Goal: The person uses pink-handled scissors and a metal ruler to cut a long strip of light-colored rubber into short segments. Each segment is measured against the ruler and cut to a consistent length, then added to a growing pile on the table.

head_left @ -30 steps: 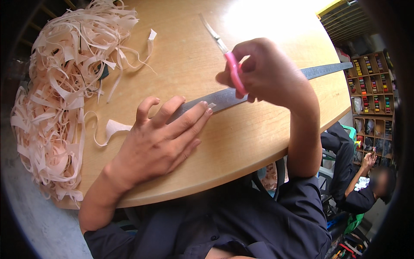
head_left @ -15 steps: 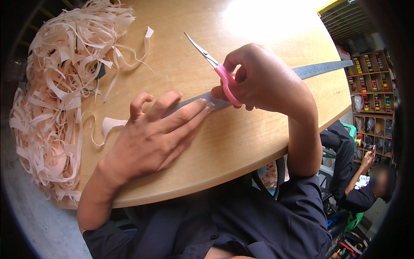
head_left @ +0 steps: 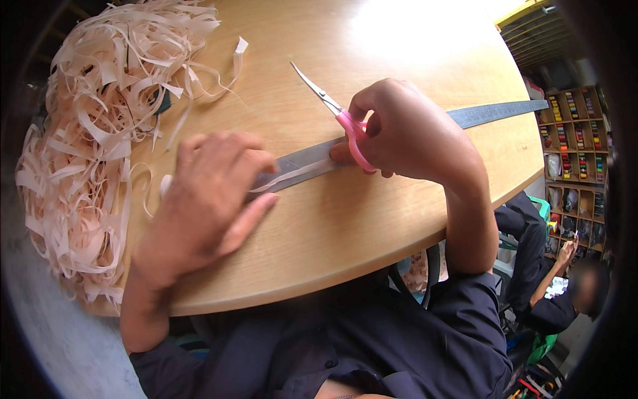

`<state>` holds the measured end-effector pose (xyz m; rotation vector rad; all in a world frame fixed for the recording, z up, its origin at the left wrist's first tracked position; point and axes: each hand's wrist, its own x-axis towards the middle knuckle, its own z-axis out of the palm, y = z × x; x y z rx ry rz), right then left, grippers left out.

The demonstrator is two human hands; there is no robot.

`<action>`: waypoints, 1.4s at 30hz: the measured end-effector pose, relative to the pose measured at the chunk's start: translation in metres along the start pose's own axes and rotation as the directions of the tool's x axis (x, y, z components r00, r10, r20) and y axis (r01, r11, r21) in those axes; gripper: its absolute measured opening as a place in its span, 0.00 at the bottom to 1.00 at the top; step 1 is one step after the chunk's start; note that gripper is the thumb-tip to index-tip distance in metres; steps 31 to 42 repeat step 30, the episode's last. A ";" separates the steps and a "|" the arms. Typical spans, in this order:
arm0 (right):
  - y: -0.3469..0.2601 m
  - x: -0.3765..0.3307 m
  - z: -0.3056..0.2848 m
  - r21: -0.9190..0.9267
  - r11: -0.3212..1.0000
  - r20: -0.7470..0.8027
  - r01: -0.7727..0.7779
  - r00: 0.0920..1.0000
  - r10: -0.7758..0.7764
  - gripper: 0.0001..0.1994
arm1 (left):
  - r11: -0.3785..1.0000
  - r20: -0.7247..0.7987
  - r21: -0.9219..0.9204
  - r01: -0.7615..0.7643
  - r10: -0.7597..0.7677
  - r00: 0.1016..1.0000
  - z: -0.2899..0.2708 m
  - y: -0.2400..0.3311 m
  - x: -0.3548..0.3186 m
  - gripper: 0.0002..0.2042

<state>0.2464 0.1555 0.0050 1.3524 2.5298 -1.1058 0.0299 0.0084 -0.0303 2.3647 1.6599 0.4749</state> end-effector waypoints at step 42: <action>-0.004 0.001 0.001 0.058 0.992 0.039 -0.114 0.993 0.112 0.17 | 0.659 0.489 -0.287 0.696 -0.524 0.697 -0.047 -0.015 -0.007 0.08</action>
